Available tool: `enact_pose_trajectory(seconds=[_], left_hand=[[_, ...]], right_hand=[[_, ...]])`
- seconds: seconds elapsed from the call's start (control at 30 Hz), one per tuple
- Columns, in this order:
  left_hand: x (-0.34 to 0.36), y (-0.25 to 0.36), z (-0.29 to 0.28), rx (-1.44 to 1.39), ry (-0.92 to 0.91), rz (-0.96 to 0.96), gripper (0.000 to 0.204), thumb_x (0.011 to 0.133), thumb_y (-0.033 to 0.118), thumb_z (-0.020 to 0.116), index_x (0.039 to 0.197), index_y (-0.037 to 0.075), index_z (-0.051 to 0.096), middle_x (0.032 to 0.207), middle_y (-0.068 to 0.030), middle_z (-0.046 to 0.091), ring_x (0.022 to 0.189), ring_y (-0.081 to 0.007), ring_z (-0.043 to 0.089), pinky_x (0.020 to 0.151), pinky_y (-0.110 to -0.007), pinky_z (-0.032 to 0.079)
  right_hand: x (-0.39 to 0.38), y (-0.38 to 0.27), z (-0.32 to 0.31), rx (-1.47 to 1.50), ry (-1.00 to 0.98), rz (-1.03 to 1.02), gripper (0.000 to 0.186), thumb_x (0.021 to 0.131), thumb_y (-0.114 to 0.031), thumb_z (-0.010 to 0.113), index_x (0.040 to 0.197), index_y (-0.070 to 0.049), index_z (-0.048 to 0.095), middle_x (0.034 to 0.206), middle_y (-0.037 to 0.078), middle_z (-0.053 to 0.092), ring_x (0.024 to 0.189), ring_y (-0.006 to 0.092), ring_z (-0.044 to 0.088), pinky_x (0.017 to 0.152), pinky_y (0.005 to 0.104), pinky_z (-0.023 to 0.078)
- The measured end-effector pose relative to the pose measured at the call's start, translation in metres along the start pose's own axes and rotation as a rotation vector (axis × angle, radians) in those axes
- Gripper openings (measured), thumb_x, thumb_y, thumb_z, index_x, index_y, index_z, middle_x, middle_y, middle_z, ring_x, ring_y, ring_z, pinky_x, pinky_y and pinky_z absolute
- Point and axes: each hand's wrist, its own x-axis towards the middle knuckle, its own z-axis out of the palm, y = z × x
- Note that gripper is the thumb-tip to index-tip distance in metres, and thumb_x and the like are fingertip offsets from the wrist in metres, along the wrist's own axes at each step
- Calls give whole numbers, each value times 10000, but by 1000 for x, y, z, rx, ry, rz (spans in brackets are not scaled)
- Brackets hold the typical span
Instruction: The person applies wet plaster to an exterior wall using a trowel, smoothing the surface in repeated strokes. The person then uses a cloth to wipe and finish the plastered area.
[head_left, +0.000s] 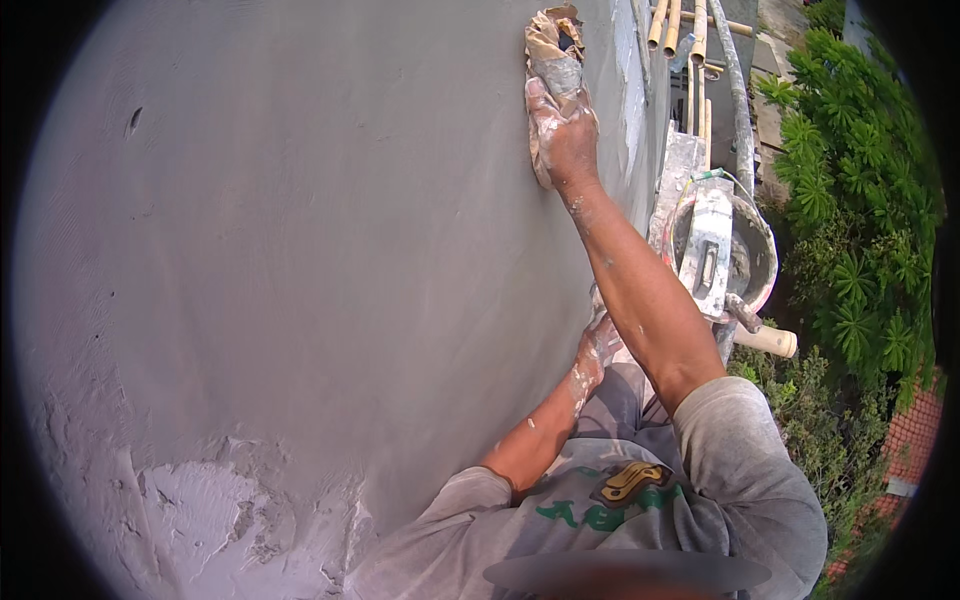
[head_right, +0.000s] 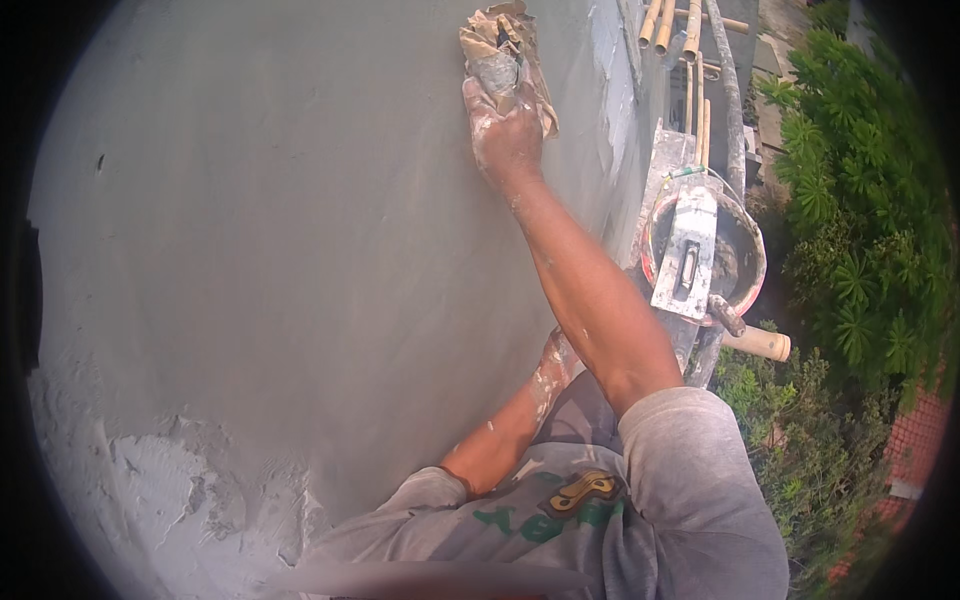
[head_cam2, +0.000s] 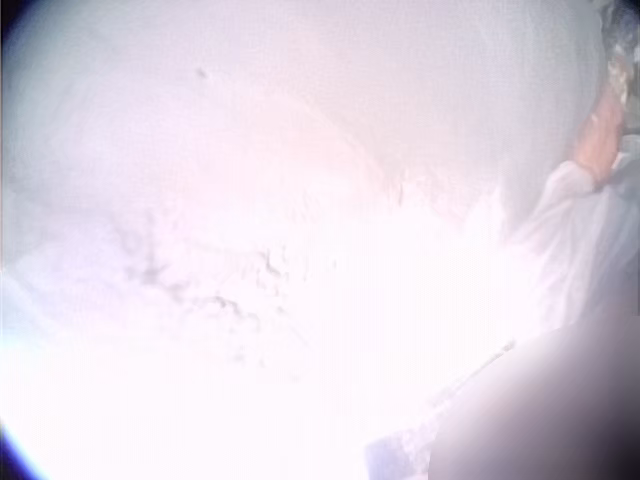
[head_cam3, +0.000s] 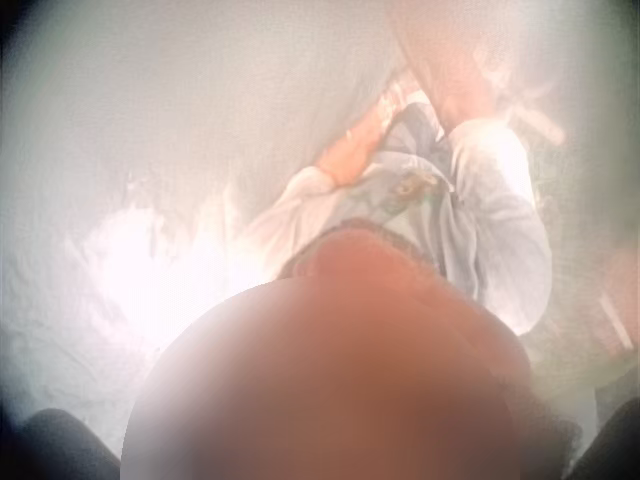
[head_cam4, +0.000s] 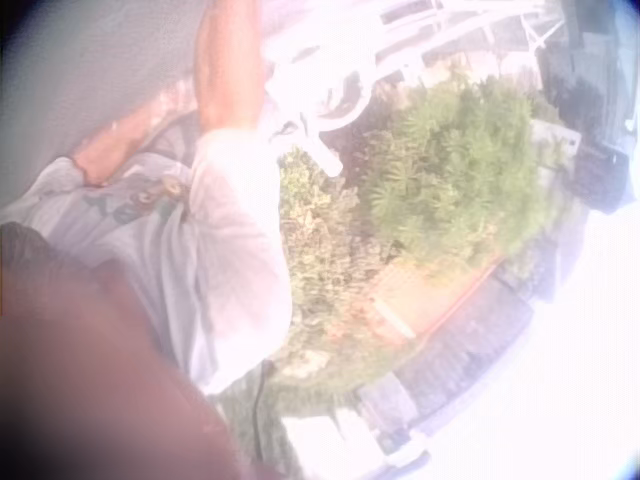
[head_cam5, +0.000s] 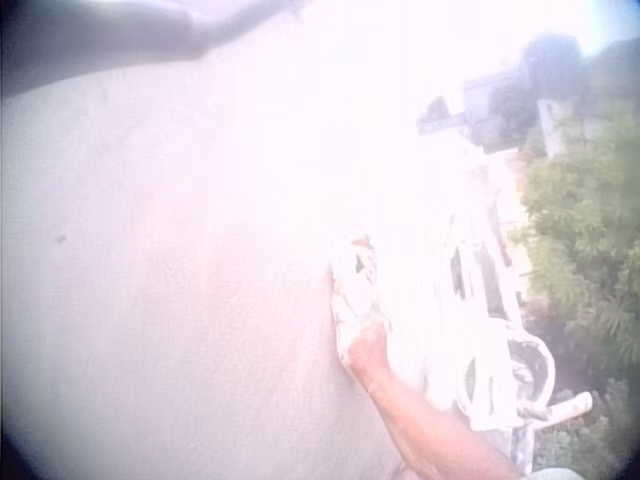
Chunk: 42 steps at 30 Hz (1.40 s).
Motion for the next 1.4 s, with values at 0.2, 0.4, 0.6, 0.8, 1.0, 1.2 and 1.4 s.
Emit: enact_pose_trajectory(seconds=[0.2, 0.4, 0.6, 0.8, 1.0, 1.2, 1.4], left_hand=[[5, -23, -18, 40, -18, 31, 585, 903, 461, 612, 1319, 61, 515, 1240, -69, 589, 1105, -188, 573, 905, -328, 464], [-4, -17, -24, 301, 0, 94, 441, 946, 378, 594, 1215, 28, 602, 1036, -57, 647, 937, -141, 592, 746, -261, 456], [-28, -18, -20, 470, -67, -115, 449, 1012, 352, 499, 1320, 25, 490, 1234, -80, 566, 1112, -180, 546, 947, -302, 434], [-41, -34, -44, 442, -20, -103, 485, 988, 397, 533, 1313, 36, 509, 1236, -84, 588, 1113, -195, 572, 929, -335, 450], [-23, -37, -60, 519, 45, -24, 403, 990, 347, 523, 1213, 19, 595, 1051, -80, 674, 978, -177, 625, 813, -319, 466], [-19, -62, -44, 506, 71, -56, 372, 982, 308, 557, 1140, -23, 617, 983, -67, 676, 912, -161, 623, 781, -295, 470], [-9, -49, -43, 549, 68, -98, 356, 978, 299, 571, 1108, -27, 627, 964, -67, 675, 888, -158, 620, 772, -296, 473]], right_hand=[[-99, -25, 35, -54, 121, -494, 676, 881, -204, 695, 1405, 49, 352, 1281, 166, 578, 1202, 291, 532, 1126, 411, 273], [30, 11, 18, -87, 73, -242, 570, 931, -419, 585, 1271, 36, 544, 1285, 169, 554, 1271, 344, 443, 1116, 558, 234], [-157, 41, 12, 201, 55, 63, 674, 906, -158, 636, 1449, 28, 282, 1381, 205, 446, 1275, 353, 431, 1066, 449, 336], [-92, -17, 39, -205, -31, -450, 716, 860, -340, 662, 1430, -4, 387, 1536, 211, 257, 1429, 409, 225, 1159, 600, 50], [-51, 74, -9, 199, 229, 334, 670, 951, -389, 577, 1410, 42, 344, 1251, 196, 554, 1125, 261, 563, 932, 378, 459], [-132, 26, 8, -78, 87, -158, 775, 905, -205, 647, 1496, -14, 184, 1515, 181, 295, 1419, 350, 262, 1165, 499, 163], [24, 106, -37, 54, 71, 350, 740, 933, -425, 592, 1443, 19, 292, 1336, 229, 503, 1274, 356, 448, 1020, 431, 391]])
